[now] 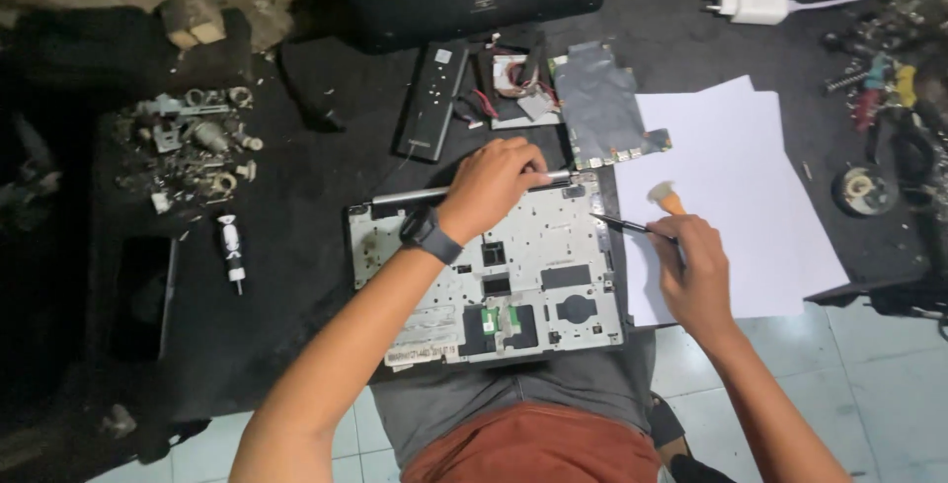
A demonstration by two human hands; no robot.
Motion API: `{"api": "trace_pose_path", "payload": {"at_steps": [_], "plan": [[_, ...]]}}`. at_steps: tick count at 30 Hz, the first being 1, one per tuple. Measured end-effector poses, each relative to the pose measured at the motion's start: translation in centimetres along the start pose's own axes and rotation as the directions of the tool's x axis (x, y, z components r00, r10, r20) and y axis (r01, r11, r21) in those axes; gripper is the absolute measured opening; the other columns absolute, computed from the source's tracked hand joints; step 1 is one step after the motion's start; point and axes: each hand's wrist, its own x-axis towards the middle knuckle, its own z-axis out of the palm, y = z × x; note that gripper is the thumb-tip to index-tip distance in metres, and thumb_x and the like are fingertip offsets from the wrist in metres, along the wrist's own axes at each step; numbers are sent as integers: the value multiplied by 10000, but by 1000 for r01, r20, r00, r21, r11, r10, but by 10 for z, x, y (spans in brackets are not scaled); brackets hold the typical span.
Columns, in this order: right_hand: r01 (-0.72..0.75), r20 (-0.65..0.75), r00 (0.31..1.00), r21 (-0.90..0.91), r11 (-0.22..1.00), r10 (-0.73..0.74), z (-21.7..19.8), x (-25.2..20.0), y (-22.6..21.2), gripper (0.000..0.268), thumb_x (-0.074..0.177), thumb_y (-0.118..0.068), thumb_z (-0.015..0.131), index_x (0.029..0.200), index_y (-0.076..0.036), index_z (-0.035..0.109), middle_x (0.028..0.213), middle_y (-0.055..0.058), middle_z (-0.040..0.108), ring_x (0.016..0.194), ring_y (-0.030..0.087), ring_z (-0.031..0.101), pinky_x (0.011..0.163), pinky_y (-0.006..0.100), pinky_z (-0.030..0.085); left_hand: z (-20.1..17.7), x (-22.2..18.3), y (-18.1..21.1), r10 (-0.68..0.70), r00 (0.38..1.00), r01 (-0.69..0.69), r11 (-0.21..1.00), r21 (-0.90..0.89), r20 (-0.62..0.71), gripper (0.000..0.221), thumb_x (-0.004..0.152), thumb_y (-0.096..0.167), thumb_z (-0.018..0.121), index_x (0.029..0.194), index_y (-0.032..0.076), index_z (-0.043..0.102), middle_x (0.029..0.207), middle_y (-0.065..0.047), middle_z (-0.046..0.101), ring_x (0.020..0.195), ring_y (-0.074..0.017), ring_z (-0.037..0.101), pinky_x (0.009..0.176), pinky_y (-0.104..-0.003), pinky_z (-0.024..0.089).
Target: Disassembling and cleaning a laptop motherboard and chassis using a brush and hands.
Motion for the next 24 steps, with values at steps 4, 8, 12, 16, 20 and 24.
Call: {"api": "trace_pose_path", "payload": {"at_steps": [4, 8, 12, 16, 20, 24], "plan": [[-54, 51, 997, -31, 998, 55, -3, 3, -5, 156, 957, 60, 701, 1020, -82, 692, 927, 32, 716, 937, 275, 698, 892, 370, 486, 4, 5, -9, -30, 999, 28, 998, 60, 33, 201, 1018, 309, 641, 1060, 134, 729, 953, -46, 701, 1000, -288, 691, 839, -472, 586], [-55, 65, 996, -40, 998, 58, -3, 2, -6, 138, 980, 41, 686, 1032, -87, 681, 925, 27, 704, 938, 262, 694, 877, 363, 483, -8, 7, 0, -47, 996, 45, 999, 27, 76, 193, 1026, 260, 631, 1045, 100, 738, 937, -87, 711, 965, -334, 691, 822, -499, 575], [-69, 70, 995, -52, 996, 72, -4, 3, -7, 130, 983, 38, 686, 1029, -83, 679, 929, 29, 709, 942, 257, 697, 882, 361, 483, -15, 2, 8, 3, 994, -2, 1000, -2, 107, 209, 1040, 226, 607, 1075, 56, 724, 963, -143, 707, 976, -368, 681, 833, -523, 567], [-83, 71, 994, -51, 995, 86, -5, 4, -8, 144, 975, 42, 685, 1024, -93, 678, 920, 18, 709, 927, 237, 691, 872, 342, 476, -15, -1, 13, 59, 996, -65, 995, 71, 73, 192, 1027, 236, 638, 1111, 85, 721, 979, -132, 686, 999, -354, 685, 823, -515, 583], [-78, 69, 994, -55, 995, 81, -5, 4, -9, 136, 972, 42, 689, 1019, -84, 670, 914, 31, 714, 920, 246, 695, 860, 348, 486, -17, -1, 17, 34, 998, -33, 999, -18, 62, 180, 995, 241, 693, 1093, 95, 732, 939, -108, 684, 955, -328, 691, 820, -486, 581], [-74, 72, 994, -49, 996, 77, -6, 6, -10, 138, 979, 38, 685, 1018, -93, 669, 914, 20, 709, 922, 237, 690, 857, 343, 480, -14, 2, 11, 34, 998, -31, 997, -67, 43, 168, 1012, 236, 676, 1089, 102, 740, 936, -91, 693, 944, -315, 699, 815, -477, 582]]}}
